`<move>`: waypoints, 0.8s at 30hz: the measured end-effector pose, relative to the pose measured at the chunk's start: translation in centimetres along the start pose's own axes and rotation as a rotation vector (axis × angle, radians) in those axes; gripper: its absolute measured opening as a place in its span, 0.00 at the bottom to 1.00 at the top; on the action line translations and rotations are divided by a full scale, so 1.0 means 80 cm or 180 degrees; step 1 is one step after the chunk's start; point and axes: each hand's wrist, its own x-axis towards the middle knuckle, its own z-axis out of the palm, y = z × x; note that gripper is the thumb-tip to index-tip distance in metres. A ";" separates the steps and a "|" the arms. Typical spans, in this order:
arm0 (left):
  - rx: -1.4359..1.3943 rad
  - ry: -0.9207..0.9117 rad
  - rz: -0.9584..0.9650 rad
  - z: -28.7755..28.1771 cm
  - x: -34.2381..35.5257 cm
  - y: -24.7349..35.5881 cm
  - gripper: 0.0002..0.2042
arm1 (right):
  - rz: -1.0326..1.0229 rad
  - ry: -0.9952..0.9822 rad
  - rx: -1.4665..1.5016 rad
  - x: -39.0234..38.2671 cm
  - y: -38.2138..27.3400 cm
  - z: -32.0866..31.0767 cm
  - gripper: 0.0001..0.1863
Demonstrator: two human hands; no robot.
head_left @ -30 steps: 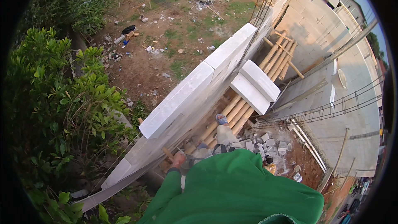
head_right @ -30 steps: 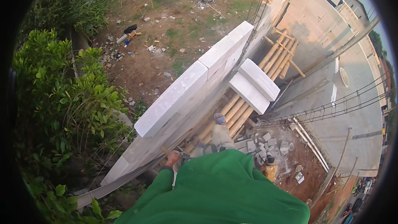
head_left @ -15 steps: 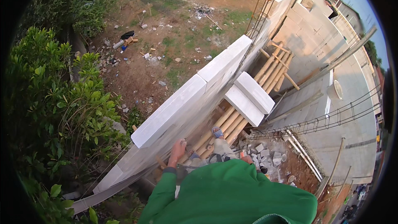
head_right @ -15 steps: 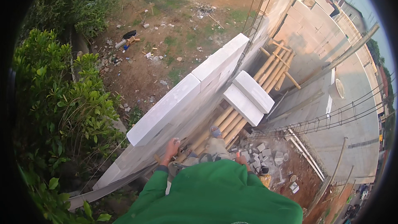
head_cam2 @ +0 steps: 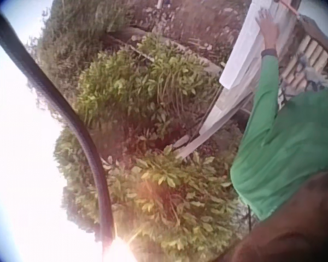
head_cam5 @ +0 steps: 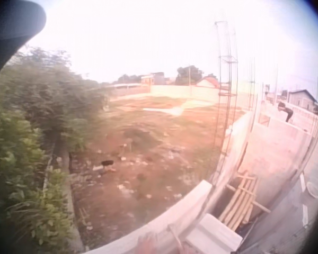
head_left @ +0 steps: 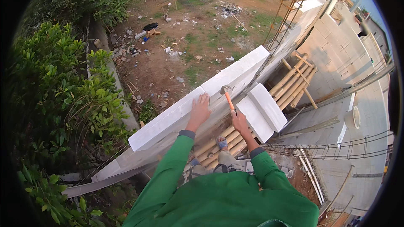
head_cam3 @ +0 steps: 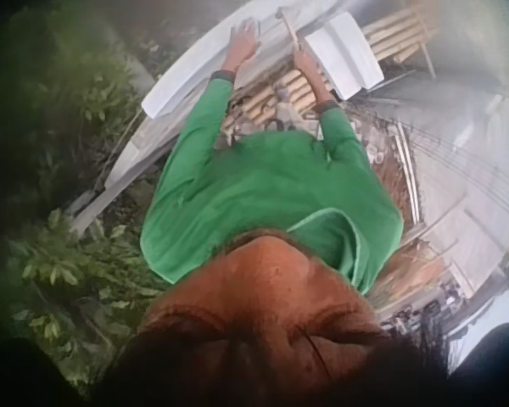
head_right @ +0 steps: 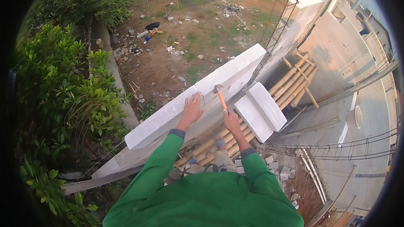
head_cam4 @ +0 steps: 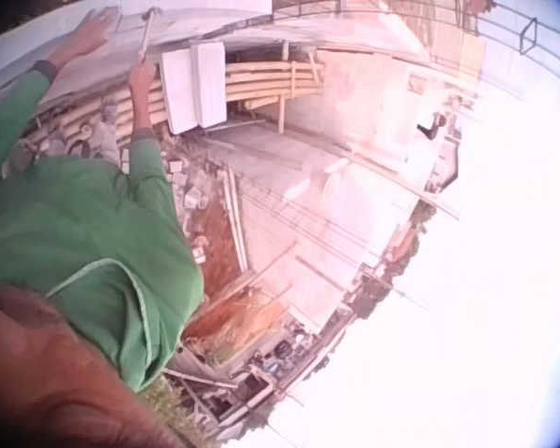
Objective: The person applies mortar to a wall using a trowel, places white rectangular tiles onto the mortar, and taps them into position with a hammer. The person repeats this process along the wall, adjusting tiles and smoothing mortar as needed.
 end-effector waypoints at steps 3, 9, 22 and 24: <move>0.0208 -0.0220 -0.0247 0.008 0.031 -0.004 0.46 | -0.0188 -0.0226 0.0006 0.044 -0.063 -0.006 0.26; 0.0381 -0.0172 -0.0315 0.013 0.037 0.015 0.46 | -0.0518 -0.0788 -0.0551 0.078 -0.024 0.006 0.23; 0.0600 -0.0066 -0.0504 0.026 0.039 0.027 0.36 | -0.0885 -0.1206 -0.0709 0.097 -0.019 -0.002 0.22; 0.0624 -0.0001 -0.0549 0.030 0.033 0.027 0.34 | -0.0861 -0.1142 -0.0661 0.104 -0.029 -0.008 0.23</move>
